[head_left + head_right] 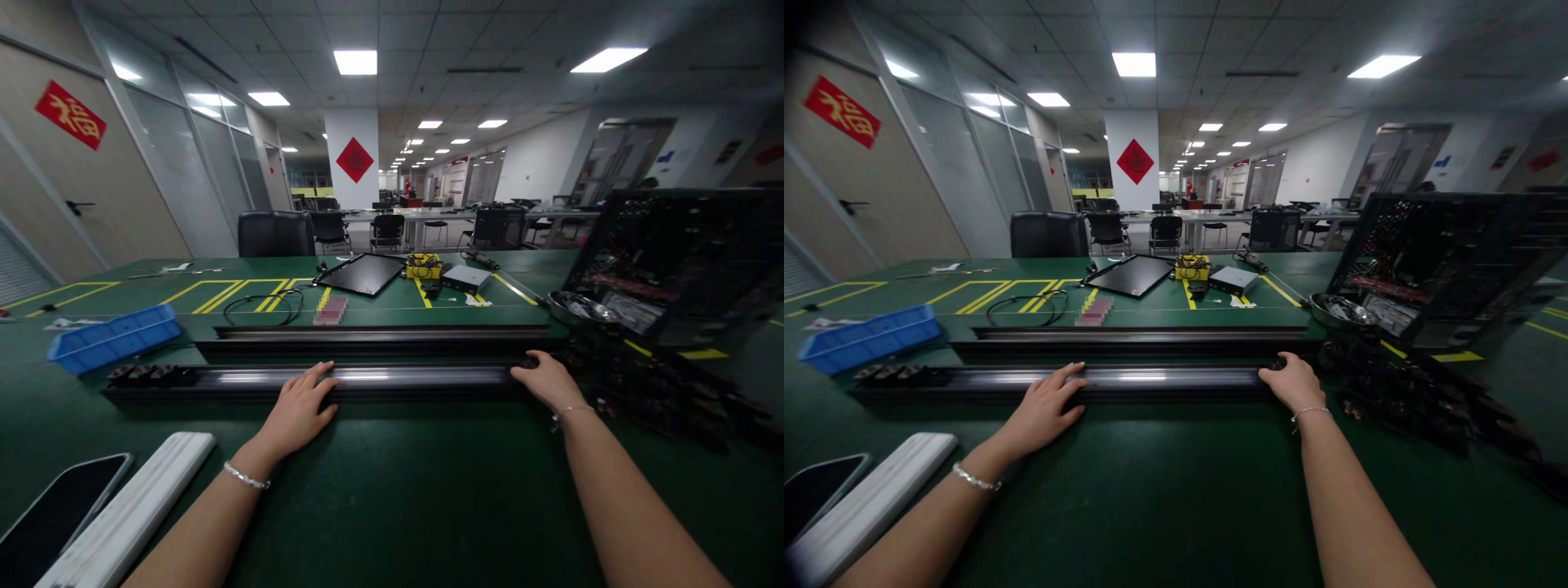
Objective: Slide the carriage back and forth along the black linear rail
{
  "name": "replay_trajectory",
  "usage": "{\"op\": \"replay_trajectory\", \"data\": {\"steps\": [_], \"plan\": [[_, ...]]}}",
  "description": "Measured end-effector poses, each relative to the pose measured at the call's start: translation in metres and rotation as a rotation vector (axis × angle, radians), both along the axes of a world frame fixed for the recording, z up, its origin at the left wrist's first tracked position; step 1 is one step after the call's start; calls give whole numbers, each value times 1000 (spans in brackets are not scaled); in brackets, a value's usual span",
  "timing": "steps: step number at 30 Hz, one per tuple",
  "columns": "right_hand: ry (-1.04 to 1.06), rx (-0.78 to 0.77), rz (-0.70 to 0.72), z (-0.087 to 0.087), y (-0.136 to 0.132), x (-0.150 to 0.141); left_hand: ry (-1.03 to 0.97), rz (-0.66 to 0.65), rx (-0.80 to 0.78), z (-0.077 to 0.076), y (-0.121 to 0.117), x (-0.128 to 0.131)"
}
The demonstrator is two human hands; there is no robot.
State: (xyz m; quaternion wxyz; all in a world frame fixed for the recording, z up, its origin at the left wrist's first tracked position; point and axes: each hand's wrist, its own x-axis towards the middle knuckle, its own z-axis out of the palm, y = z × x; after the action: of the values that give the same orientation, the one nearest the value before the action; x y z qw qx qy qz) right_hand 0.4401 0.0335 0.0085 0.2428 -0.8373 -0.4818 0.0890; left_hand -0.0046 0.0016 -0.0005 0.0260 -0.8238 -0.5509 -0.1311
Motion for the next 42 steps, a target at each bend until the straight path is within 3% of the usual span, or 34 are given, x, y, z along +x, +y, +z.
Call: {"op": "replay_trajectory", "data": {"steps": [42], "plan": [[31, 51, -71, -1, 1, 13, -10, -8, -5, -1, 0, -1]]}}
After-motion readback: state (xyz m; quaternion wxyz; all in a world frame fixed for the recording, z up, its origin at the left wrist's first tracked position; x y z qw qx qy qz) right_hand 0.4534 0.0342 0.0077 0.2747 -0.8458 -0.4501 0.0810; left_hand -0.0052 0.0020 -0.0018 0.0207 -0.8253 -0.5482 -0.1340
